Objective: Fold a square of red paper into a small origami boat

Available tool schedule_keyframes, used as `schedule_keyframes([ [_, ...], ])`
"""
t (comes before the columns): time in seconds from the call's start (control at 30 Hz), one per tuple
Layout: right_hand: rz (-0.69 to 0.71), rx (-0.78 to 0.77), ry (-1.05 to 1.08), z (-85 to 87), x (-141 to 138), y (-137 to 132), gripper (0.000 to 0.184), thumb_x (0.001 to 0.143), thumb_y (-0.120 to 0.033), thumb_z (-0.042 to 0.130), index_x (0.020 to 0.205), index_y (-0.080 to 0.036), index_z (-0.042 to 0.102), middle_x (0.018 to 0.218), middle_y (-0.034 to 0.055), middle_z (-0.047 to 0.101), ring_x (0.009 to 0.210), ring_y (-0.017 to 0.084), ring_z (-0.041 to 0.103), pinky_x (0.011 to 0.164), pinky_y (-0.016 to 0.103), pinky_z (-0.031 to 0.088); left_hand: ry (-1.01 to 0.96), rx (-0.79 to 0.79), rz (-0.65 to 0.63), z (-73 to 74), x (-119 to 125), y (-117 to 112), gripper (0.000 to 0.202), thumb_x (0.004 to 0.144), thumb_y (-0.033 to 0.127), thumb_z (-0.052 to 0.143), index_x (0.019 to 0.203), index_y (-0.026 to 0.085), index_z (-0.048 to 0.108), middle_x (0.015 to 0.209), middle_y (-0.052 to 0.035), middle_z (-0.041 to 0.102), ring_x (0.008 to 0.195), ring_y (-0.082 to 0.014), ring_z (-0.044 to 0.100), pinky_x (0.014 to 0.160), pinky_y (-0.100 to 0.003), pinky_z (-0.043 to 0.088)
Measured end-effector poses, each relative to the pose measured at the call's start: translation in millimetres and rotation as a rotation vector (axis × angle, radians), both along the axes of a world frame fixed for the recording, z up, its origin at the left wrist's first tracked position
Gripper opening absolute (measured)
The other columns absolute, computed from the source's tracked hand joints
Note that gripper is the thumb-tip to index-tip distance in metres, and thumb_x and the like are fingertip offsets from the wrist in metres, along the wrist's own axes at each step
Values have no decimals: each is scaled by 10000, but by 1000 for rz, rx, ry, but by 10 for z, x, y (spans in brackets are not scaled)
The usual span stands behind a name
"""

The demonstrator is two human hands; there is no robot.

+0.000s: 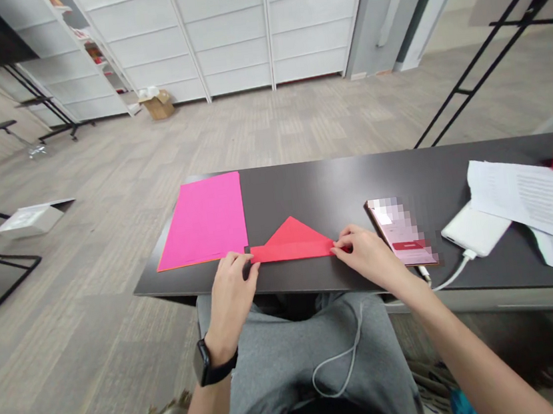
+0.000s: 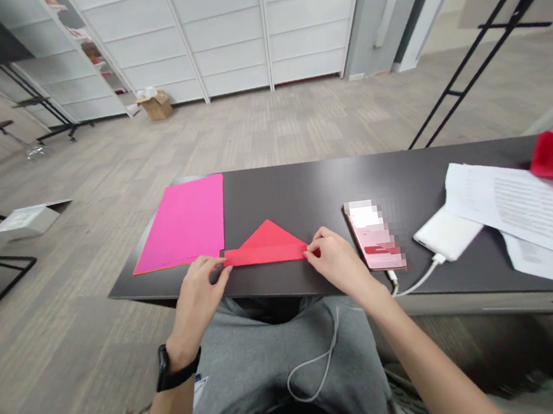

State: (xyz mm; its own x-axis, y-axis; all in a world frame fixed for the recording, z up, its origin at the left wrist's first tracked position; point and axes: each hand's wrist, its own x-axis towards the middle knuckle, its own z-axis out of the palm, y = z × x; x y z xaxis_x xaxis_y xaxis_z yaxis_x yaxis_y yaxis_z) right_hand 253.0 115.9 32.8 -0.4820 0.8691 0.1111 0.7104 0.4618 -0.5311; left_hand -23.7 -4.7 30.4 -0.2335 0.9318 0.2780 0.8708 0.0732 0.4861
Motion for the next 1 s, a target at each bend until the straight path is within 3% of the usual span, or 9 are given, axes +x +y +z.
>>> schedule_keyframes([
  [0.13,-30,-92,15,11,33,76,210,858,-244,607,698,-203,736,877,65,695,772,201,660,744,326,491,-58,-1,46,-53,91,100,116,907,251,637,1006,197,664,1006,-63,634,964,-240,633,919,-395,519],
  [0.3,-66,-138,1,-2,33,182,53,789,-222,693,820,-191,722,885,61,714,789,198,662,752,317,495,-10,-41,63,-67,77,203,155,934,260,612,795,193,626,942,-58,598,915,-235,611,884,-392,509],
  [0.4,-73,-206,-8,30,17,277,172,727,-208,754,894,-186,721,861,53,728,754,192,668,703,298,495,-38,-47,57,-79,33,251,67,896,213,665,885,195,602,947,-44,605,906,-221,611,860,-372,509],
  [0.53,-22,-218,-22,72,10,277,25,761,-215,714,741,-201,720,764,37,723,720,196,671,688,301,487,-63,-53,17,-117,-30,308,190,863,178,699,1003,201,573,955,-34,610,908,-211,609,849,-365,508],
  [0.63,8,-180,11,49,21,168,125,819,-238,640,723,-204,712,850,59,728,753,202,667,703,317,490,-111,-34,6,-158,-63,332,261,842,158,710,1050,192,556,957,-35,615,887,-204,613,839,-369,516],
  [0.77,-23,-146,116,-41,31,83,84,801,-183,613,816,-197,695,858,55,729,742,189,659,716,319,500,-236,-10,25,-193,-90,356,328,803,151,730,1070,191,543,922,-13,628,794,-171,624,806,-352,529],
  [0.9,-36,-213,145,-89,27,155,283,757,-148,642,1036,-185,673,856,36,750,692,171,655,677,301,503,-319,-37,22,-161,-117,387,350,772,145,740,1063,177,549,841,19,612,705,-143,600,752,-316,520],
  [1.0,-12,-265,143,-69,27,201,280,738,-154,664,1013,-192,700,830,32,755,705,180,663,683,302,500,-315,-65,-6,-107,-137,384,264,770,150,742,980,172,583,819,11,614,714,-151,593,746,-315,510],
])
